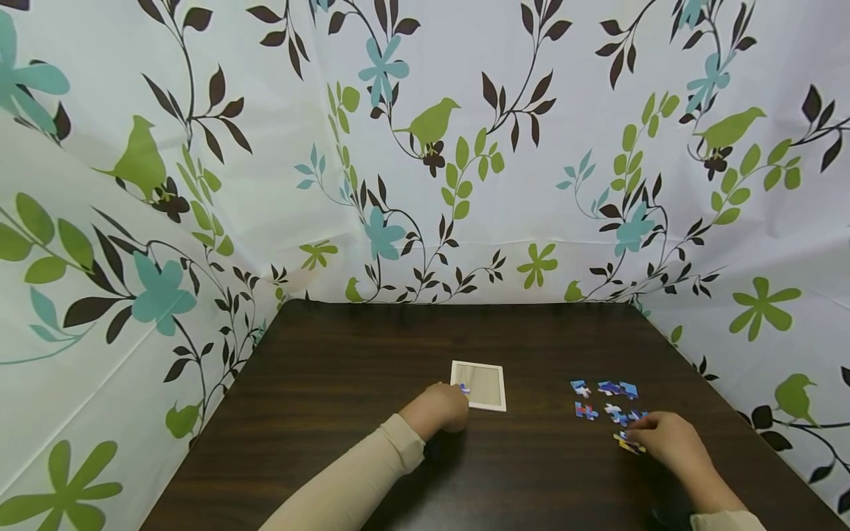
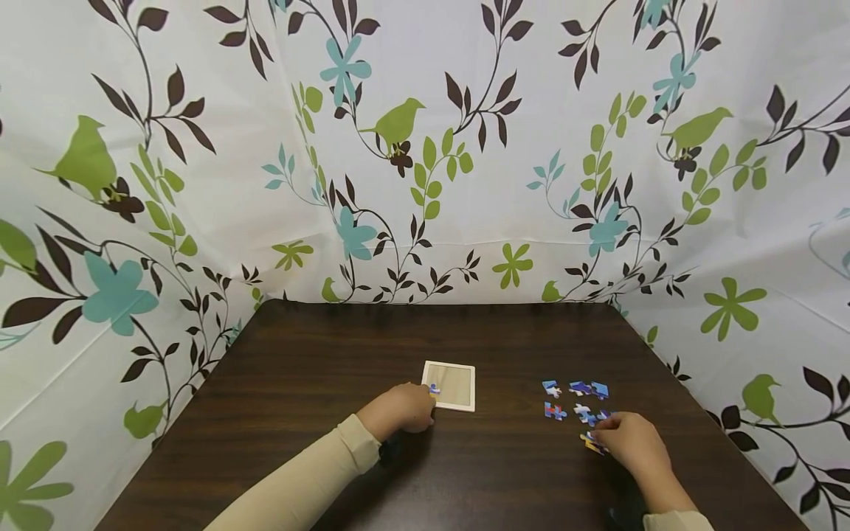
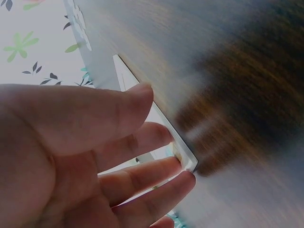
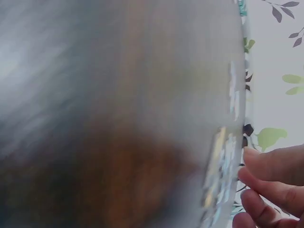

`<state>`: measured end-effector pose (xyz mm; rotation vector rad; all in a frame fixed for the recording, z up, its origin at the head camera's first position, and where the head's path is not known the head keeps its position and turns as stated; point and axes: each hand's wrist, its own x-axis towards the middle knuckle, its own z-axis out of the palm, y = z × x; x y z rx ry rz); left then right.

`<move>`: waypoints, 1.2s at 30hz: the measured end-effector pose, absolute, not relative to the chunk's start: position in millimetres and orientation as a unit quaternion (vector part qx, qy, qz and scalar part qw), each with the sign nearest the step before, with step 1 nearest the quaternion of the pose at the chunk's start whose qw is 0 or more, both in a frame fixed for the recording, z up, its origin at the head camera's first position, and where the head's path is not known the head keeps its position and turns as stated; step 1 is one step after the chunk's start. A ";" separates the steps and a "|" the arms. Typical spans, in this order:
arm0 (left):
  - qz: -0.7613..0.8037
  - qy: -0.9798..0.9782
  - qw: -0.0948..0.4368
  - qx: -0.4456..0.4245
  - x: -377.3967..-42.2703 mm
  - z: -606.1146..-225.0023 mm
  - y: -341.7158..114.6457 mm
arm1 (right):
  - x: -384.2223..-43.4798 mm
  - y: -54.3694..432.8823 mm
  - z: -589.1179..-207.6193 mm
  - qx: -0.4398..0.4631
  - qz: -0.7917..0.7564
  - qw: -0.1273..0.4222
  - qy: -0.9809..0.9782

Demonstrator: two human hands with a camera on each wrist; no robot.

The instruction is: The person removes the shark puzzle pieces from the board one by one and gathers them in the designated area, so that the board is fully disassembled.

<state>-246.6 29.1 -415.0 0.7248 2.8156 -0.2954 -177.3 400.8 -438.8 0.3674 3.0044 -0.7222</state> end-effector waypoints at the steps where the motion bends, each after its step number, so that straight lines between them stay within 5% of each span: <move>1: -0.101 0.958 0.110 0.246 -246.6 -415.1 29.2 | -178.5 399.5 -437.1 0.118 -0.234 0.012 0.965; 36: -0.091 0.955 0.107 0.262 -248.9 -419.2 27.2 | -234.3 302.9 -402.3 0.052 -0.262 -0.074 0.961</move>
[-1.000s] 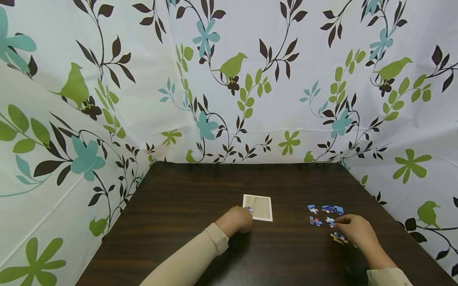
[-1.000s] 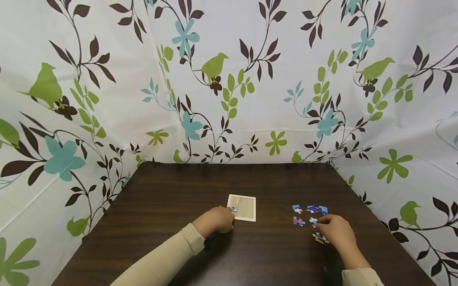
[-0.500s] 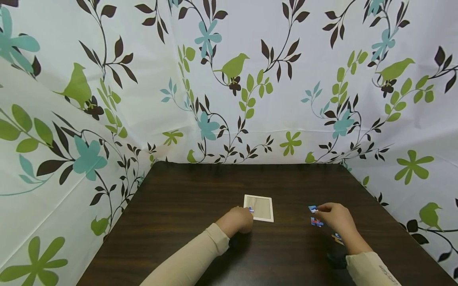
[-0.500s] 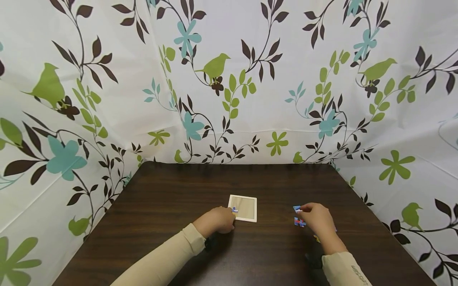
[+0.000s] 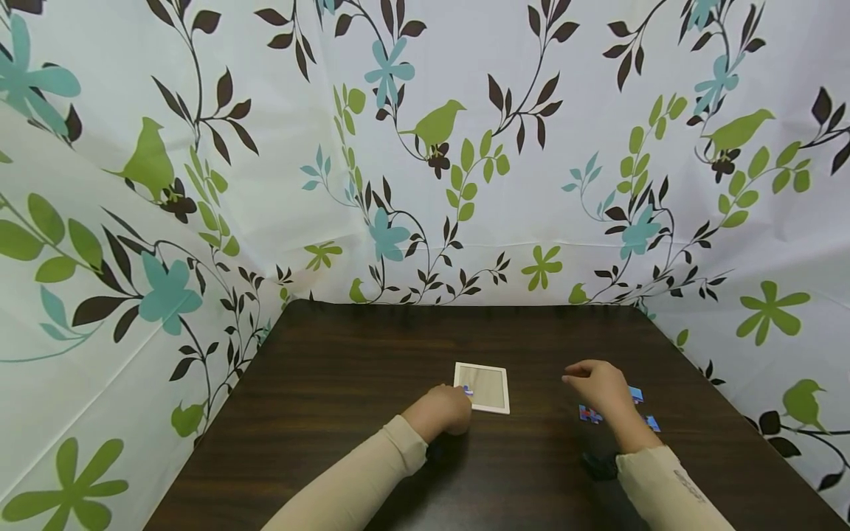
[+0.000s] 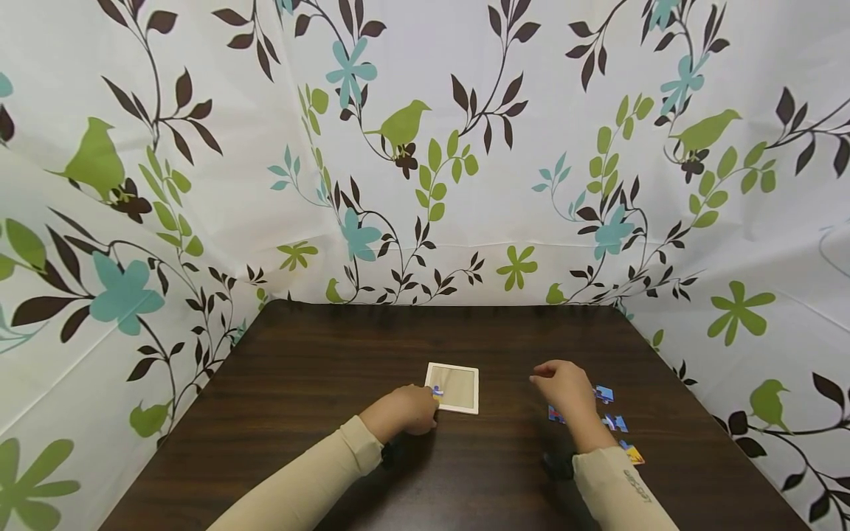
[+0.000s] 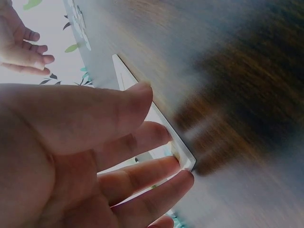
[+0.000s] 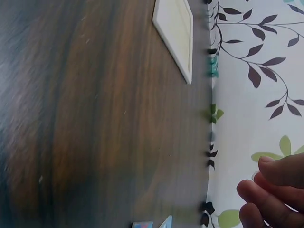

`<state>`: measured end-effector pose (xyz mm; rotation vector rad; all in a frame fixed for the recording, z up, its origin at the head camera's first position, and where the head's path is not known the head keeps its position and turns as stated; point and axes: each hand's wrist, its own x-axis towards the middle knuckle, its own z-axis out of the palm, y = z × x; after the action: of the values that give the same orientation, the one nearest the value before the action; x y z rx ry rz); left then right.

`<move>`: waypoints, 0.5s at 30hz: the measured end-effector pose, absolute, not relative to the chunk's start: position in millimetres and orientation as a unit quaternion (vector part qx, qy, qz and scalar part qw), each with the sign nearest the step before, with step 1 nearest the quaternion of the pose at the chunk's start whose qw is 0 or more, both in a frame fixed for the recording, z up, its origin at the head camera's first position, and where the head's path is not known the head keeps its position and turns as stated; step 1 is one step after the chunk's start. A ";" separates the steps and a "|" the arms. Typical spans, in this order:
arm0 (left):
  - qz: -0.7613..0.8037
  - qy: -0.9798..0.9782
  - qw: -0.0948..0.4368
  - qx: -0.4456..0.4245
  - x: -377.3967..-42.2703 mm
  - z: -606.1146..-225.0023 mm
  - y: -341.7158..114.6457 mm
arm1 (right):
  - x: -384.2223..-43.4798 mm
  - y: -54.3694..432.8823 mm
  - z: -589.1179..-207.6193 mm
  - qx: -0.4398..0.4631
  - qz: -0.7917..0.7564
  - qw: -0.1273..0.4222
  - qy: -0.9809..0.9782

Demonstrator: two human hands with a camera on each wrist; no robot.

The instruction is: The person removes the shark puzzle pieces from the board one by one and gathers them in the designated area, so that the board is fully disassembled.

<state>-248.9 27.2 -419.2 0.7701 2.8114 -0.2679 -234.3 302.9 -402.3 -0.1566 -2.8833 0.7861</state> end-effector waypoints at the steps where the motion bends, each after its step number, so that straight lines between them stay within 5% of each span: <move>1: -0.091 0.955 0.108 0.261 -248.7 -419.0 27.0 | -235.4 300.5 -401.5 -0.052 0.263 0.075 -0.961; 15: -0.104 0.951 0.113 0.269 -251.5 -423.4 26.7 | -252.3 271.9 -402.0 -0.041 0.274 0.088 -0.957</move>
<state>-251.5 26.7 -423.4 0.7891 2.7897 -0.3041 -252.3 271.9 -402.0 -0.1227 -2.8474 0.8158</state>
